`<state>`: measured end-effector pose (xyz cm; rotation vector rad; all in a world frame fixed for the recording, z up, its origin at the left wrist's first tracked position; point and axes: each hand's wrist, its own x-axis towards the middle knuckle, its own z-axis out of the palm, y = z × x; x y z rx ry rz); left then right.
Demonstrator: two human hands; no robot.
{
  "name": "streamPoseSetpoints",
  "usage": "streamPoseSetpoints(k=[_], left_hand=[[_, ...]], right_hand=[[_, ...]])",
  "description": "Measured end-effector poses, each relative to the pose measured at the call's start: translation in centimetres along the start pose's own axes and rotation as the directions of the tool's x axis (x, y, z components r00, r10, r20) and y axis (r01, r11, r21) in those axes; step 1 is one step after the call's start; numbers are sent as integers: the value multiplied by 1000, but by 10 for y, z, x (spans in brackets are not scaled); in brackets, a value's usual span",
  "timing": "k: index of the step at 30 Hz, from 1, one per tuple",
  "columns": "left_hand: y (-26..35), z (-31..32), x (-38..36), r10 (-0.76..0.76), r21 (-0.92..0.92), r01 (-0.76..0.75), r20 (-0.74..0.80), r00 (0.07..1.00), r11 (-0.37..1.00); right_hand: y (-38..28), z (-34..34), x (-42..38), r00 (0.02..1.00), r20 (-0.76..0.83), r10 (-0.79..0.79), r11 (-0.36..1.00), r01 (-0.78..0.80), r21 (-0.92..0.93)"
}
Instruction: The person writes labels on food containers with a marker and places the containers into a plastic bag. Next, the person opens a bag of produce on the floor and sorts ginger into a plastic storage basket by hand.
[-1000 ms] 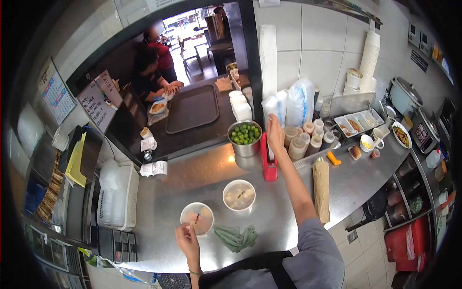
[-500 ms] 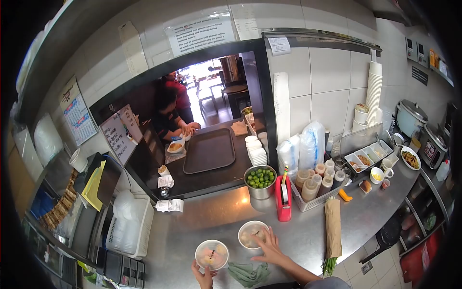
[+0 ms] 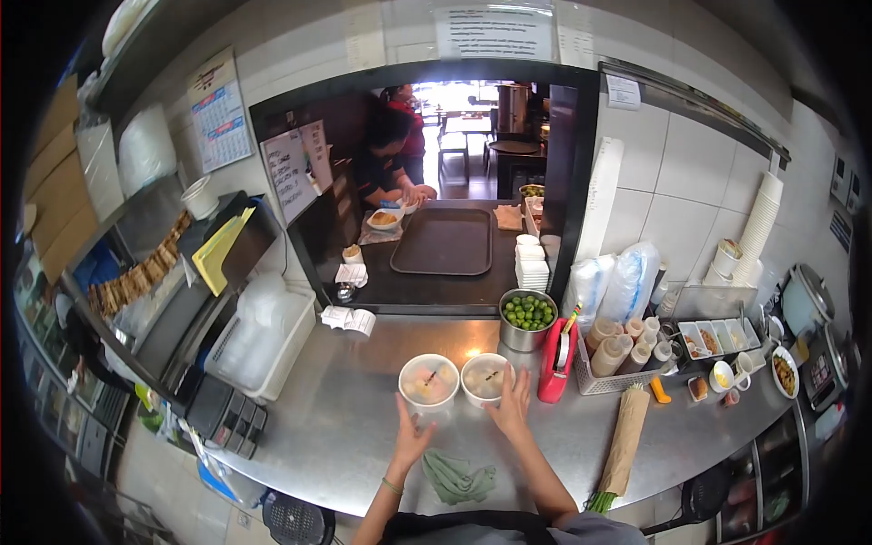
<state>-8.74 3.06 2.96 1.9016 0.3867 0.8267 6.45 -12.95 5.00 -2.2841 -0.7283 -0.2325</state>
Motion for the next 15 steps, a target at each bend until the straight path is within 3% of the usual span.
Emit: streamPoseSetpoints(k=[1,4,5,7,10,13,15], left_hand=[[-2,0,-6,172,203,-171,13,985,964],[20,-12,-53,-21,629,-193,316,949,753],[12,-9,-71,1,663,-211,303,953,718],[-7,1,-104,42,726,-242,283,958,643],[-12,9,-108,55,779,-215,227,972,589],[11,10,-98,67,736,-86,55,996,671],[51,6,-96,49,614,-72,55,997,786]], right_hand=[[-4,-4,-4,999,-44,-15,1000,15,-10],[-4,5,-32,986,-74,-149,989,149,-4],[-2,12,-49,976,-67,-206,978,206,4],[-9,20,-88,964,101,-246,967,238,86],[-10,29,-132,824,374,-425,898,435,63],[-9,20,-121,787,336,-518,846,529,65],[11,17,-103,805,278,-525,850,476,225]])
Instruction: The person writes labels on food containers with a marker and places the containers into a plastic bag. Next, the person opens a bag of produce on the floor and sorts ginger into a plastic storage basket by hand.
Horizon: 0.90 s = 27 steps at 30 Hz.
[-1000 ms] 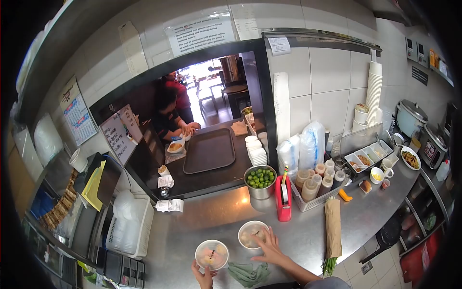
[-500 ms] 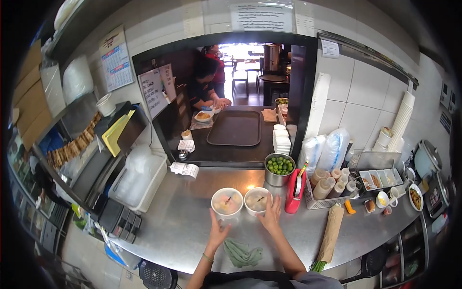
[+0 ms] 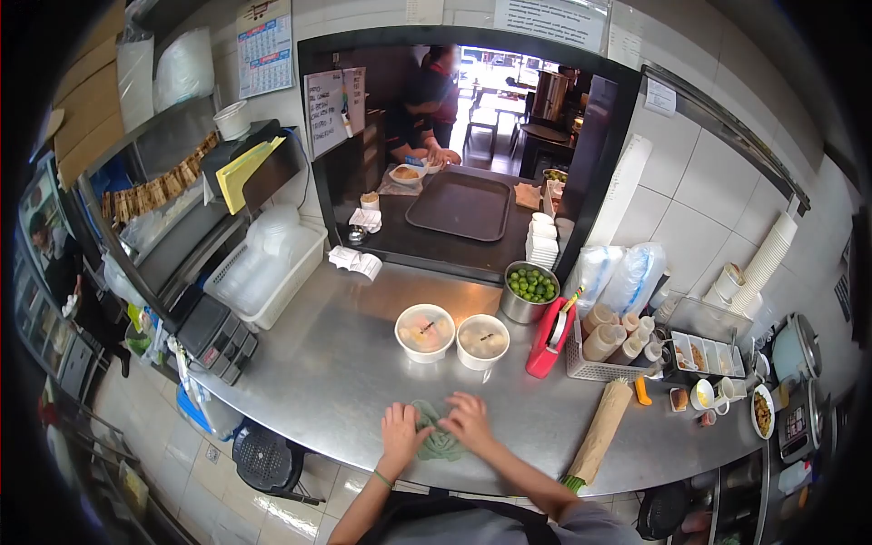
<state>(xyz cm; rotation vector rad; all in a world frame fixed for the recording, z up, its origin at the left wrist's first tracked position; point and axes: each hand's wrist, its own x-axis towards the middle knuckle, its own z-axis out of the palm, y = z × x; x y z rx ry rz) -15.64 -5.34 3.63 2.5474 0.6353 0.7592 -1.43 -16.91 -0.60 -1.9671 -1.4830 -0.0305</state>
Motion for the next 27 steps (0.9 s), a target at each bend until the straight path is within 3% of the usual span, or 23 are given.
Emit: streamPoseSetpoints(k=[1,2,3,4,6,7,8,9,11,13,16,19,23,27], left_hand=[[9,-14,-2,0,-77,0,3,1000,997],[11,-22,-7,51,-276,33,292,955,961],[11,-28,-15,156,-447,125,541,826,886],[11,-30,-23,304,-568,265,713,632,780],[2,-14,-56,598,-644,160,759,259,748],[14,-25,-63,619,-621,210,781,86,755],[9,-13,-84,576,-572,141,817,15,808],[-10,15,-117,613,-610,134,790,27,781],[-33,56,-158,438,-432,74,891,-121,899],[-60,95,-206,268,-235,-188,948,171,954],[-54,117,-191,179,57,-378,809,560,924],[-90,192,-183,298,-266,-176,546,783,948],[-91,221,-161,-16,-22,39,646,763,999],[-87,250,-164,-150,95,115,660,736,989]], right_hand=[[16,-6,4,999,-39,-2,996,5,87],[34,-16,5,996,73,48,997,-52,53],[51,-27,1,977,185,105,994,-109,11],[64,-35,-4,982,184,43,999,-42,-7],[84,-44,-7,980,178,-90,994,99,-47],[82,-46,-7,967,231,-105,986,131,-99],[76,-48,-5,953,279,-117,975,164,-149],[71,-48,0,938,323,-125,960,196,-199],[74,-46,3,929,357,-100,955,191,-228],[78,-42,1,919,383,-91,952,192,-236],[77,-42,1,917,388,-96,956,193,-220],[77,-45,3,916,391,-90,954,193,-232],[81,-41,5,912,400,-90,956,192,-222],[80,-42,7,906,416,-85,959,187,-212]])
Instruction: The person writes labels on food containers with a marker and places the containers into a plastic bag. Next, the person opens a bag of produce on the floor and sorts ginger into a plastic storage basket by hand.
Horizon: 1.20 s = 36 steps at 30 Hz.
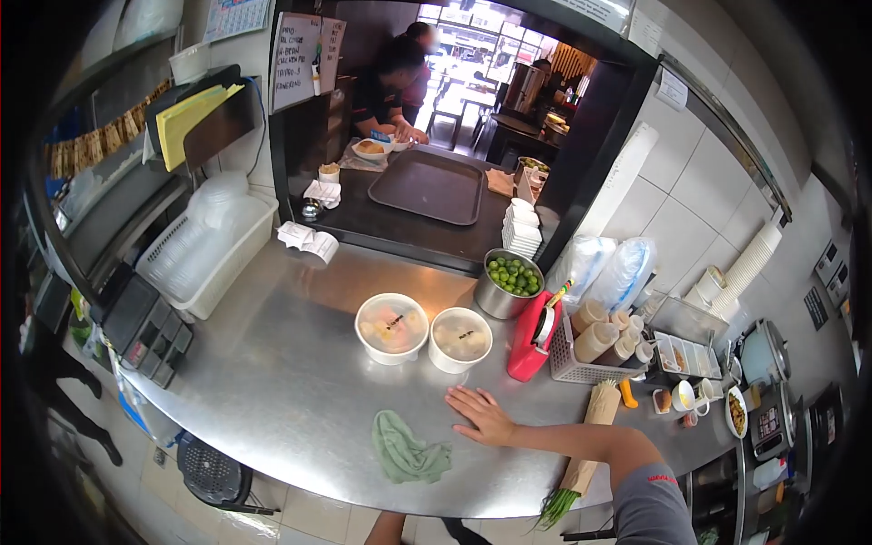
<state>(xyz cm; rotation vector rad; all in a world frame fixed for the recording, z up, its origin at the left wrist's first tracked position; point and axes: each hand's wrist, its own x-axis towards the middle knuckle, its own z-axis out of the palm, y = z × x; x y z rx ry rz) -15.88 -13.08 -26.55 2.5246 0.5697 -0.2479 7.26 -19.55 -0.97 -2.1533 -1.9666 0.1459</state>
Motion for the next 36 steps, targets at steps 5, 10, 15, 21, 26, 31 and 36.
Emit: streamPoseSetpoints(k=[5,10,15,21,26,31,36], left_hand=[[16,29,13,-125,-3,125,-12,992,992],[25,30,33,-198,-13,197,-23,980,980],[27,24,42,-244,-17,244,-28,969,970],[30,23,50,-275,-14,275,-27,961,961],[32,25,58,-304,-26,304,-30,952,952],[32,25,64,-327,-40,325,-30,945,945],[34,26,70,-336,-51,334,-33,941,941]], right_hand=[[4,1,2,1000,-6,-2,1000,2,17],[6,3,1,1000,-3,8,999,-8,32],[6,-1,2,1000,5,-8,1000,8,15],[10,2,0,1000,-21,-16,998,17,52],[12,2,0,1000,-7,-20,999,20,48],[13,1,1,1000,-1,-25,998,25,57],[14,1,1,1000,3,-24,997,24,76]])
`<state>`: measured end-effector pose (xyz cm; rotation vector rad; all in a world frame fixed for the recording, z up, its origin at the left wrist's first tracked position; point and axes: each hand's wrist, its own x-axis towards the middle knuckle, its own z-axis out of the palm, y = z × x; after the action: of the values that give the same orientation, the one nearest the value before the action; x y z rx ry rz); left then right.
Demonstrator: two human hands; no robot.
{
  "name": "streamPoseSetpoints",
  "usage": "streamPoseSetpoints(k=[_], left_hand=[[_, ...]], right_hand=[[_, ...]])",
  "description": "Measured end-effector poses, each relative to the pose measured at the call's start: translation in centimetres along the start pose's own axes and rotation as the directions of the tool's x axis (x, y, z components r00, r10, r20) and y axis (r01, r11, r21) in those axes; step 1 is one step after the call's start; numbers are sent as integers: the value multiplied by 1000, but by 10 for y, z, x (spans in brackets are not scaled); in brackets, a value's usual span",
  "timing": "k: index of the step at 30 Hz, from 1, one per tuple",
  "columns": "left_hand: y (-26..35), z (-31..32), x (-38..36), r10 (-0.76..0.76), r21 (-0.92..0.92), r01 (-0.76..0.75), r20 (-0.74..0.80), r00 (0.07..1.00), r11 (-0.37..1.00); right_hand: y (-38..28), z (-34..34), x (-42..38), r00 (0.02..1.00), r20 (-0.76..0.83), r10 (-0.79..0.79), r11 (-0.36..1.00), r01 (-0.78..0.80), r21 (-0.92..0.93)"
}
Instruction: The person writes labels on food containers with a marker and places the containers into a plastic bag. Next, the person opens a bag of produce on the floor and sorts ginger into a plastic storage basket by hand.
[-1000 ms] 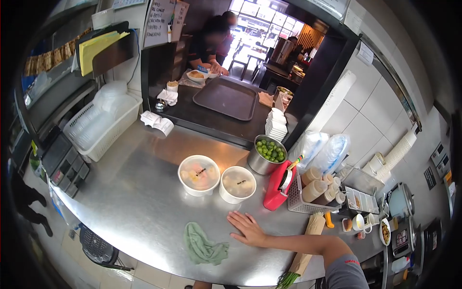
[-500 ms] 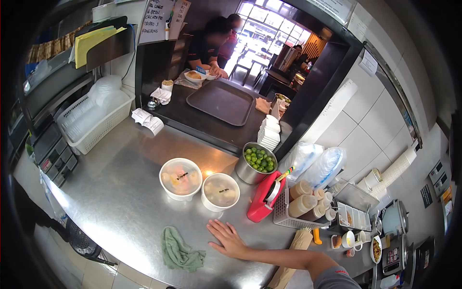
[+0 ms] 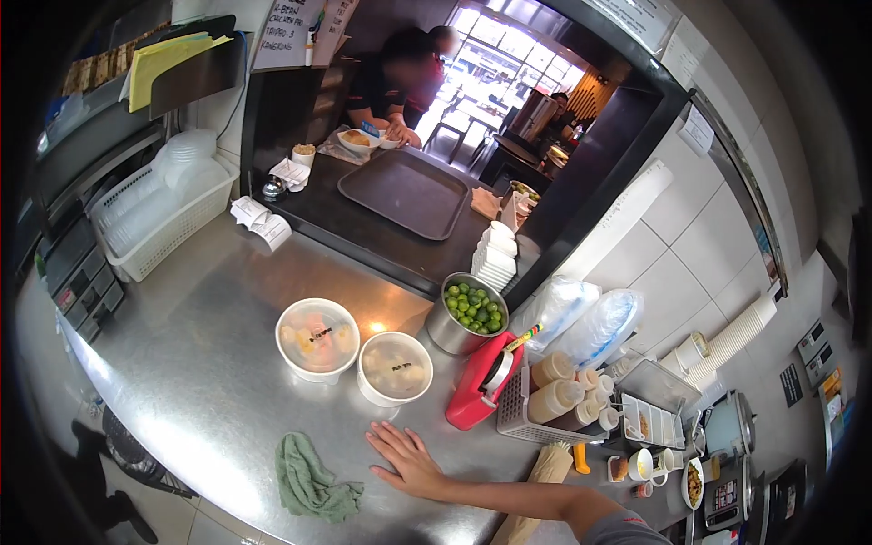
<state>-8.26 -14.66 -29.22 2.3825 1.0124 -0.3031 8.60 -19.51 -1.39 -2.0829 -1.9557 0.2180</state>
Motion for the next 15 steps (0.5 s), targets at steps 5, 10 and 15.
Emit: streamPoseSetpoints(k=[5,10,15], left_hand=[[1,0,10,-7,-6,7,-7,1000,1000],[2,3,11,-27,-29,27,-6,1000,999],[4,3,14,-38,-48,37,-11,999,998]], right_hand=[[-1,-1,1,1000,16,9,1000,-9,-3],[-1,0,1,1000,21,5,1000,-5,-8],[-1,-1,2,1000,28,4,1000,-4,-6]])
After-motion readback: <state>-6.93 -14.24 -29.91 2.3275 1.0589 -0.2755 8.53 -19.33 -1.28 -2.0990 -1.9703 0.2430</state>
